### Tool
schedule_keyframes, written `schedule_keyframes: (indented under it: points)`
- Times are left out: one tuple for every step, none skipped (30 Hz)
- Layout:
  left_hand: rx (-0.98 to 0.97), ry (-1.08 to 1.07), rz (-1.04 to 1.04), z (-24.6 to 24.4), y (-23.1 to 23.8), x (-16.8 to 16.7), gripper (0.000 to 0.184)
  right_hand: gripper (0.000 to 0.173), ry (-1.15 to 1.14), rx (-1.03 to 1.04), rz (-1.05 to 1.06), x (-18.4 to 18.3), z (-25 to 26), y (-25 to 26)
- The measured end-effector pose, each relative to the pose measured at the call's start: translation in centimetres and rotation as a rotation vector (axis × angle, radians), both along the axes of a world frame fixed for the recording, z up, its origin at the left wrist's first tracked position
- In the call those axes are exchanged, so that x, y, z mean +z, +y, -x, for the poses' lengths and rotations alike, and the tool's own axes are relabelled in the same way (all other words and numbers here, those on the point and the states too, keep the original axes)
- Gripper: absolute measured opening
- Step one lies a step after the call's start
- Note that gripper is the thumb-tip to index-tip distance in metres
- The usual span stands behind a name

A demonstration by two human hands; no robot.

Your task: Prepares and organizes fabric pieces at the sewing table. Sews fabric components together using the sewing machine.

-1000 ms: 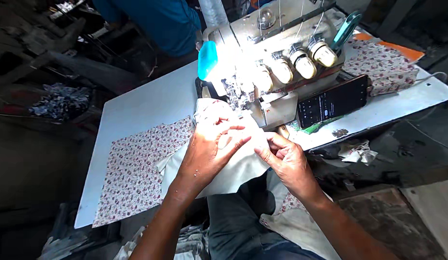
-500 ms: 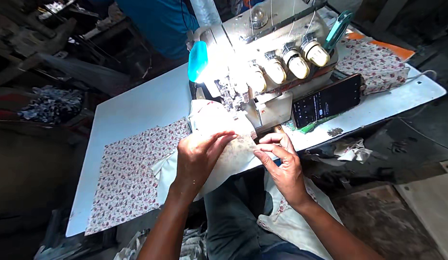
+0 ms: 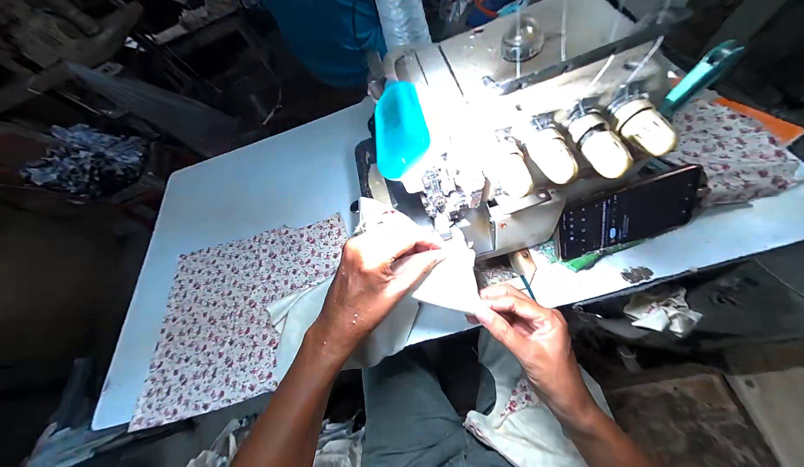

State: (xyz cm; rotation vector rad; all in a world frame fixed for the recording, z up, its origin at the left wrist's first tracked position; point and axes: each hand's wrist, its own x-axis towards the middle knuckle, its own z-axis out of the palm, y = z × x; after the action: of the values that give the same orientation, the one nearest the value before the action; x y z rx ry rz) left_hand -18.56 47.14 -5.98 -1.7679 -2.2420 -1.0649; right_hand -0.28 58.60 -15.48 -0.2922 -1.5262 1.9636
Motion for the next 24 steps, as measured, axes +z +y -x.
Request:
schedule_keyframes:
  points:
    - [0.003, -0.010, 0.015, -0.2, -0.2, 0.1, 0.008, 0.007, -0.005, 0.007, 0.017, 0.1, -0.3, -0.2]
    - [0.004, -0.015, 0.028, -0.3, -0.3, 0.3, 0.008, 0.007, -0.004, 0.015, 0.039, 0.2, -0.4, -0.4]
    - [0.008, -0.016, 0.039, -0.3, -0.4, 0.4, 0.008, 0.006, 0.004, 0.022, 0.068, 0.2, -0.5, -0.5]
    - [0.019, -0.013, 0.049, -0.4, -0.4, 0.5, 0.008, 0.005, 0.013, 0.031, 0.100, 0.2, -0.4, -0.5]
    - [0.036, -0.012, 0.055, -0.5, -0.4, 0.6, 0.008, 0.004, 0.022, 0.039, 0.134, 0.3, -0.4, -0.5]
    - [0.057, -0.011, 0.060, -0.6, -0.4, 0.7, 0.008, 0.005, 0.031, 0.045, 0.169, 0.4, -0.3, -0.5]
    - [0.080, -0.002, 0.064, -0.7, -0.3, 0.7, 0.009, 0.006, 0.035, 0.051, 0.203, 0.4, -0.2, -0.5]
    - [0.099, 0.017, 0.068, -0.8, -0.2, 0.7, 0.009, 0.009, 0.037, 0.058, 0.236, 0.5, -0.1, -0.5]
    - [0.113, 0.046, 0.076, -0.9, -0.3, 0.6, 0.010, 0.015, 0.035, 0.067, 0.263, 0.7, 0.0, -0.5]
    - [0.115, 0.064, 0.079, -1.0, -0.3, 0.5, 0.011, 0.024, 0.023, 0.080, 0.278, 1.0, 0.0, -0.6]
    - [0.111, 0.062, 0.080, -1.1, -0.5, 0.3, 0.013, 0.033, 0.007, 0.091, 0.283, 1.2, 0.0, -0.6]
    - [0.110, 0.039, 0.074, -1.3, -0.7, 0.1, 0.015, 0.037, -0.005, 0.092, 0.283, 1.5, 0.0, -0.7]
    - [0.113, 0.009, 0.058, -1.4, -0.9, -0.2, 0.017, 0.036, -0.013, 0.083, 0.279, 1.6, 0.0, -0.9]
    - [0.118, -0.016, 0.039, -1.5, -1.1, -0.5, 0.018, 0.032, -0.018, 0.067, 0.266, 1.8, 0.1, -1.0]
    - [0.117, -0.030, 0.021, -1.5, -1.2, -0.7, 0.019, 0.029, -0.022, 0.052, 0.246, 1.9, 0.1, -1.1]
    - [0.110, -0.030, 0.007, -1.3, -1.1, -0.8, 0.019, 0.026, -0.024, 0.038, 0.221, 1.9, 0.1, -1.1]
    - [0.102, -0.022, 0.001, -1.1, -0.9, -0.9, 0.018, 0.025, -0.023, 0.028, 0.196, 1.9, 0.1, -1.2]
    - [0.103, -0.013, 0.001, -0.8, -0.6, -0.8, 0.017, 0.025, -0.022, 0.017, 0.174, 1.9, 0.0, -1.2]
    - [0.102, -0.016, -0.001, -0.5, -0.2, -0.7, 0.014, 0.025, -0.021, 0.002, 0.161, 2.1, 0.1, -1.1]
    - [0.105, -0.020, 0.008, -0.3, 0.3, -0.5, 0.010, 0.026, -0.016, -0.014, 0.156, 2.3, 0.1, -1.0]
    - [0.104, -0.027, 0.011, -0.1, 0.6, -0.4, 0.009, 0.025, -0.012, -0.031, 0.150, 2.4, 0.2, -0.9]
    - [0.108, -0.029, 0.018, 0.0, 0.9, -0.3, 0.011, 0.025, -0.008, -0.044, 0.147, 2.6, 0.2, -0.8]
    - [0.112, -0.033, 0.020, 0.0, 1.1, -0.3, 0.012, 0.024, 0.000, -0.053, 0.143, 2.7, 0.2, -0.7]
    - [0.115, -0.034, 0.027, 0.1, 1.2, -0.2, 0.012, 0.024, 0.008, -0.061, 0.136, 2.8, 0.3, -0.6]
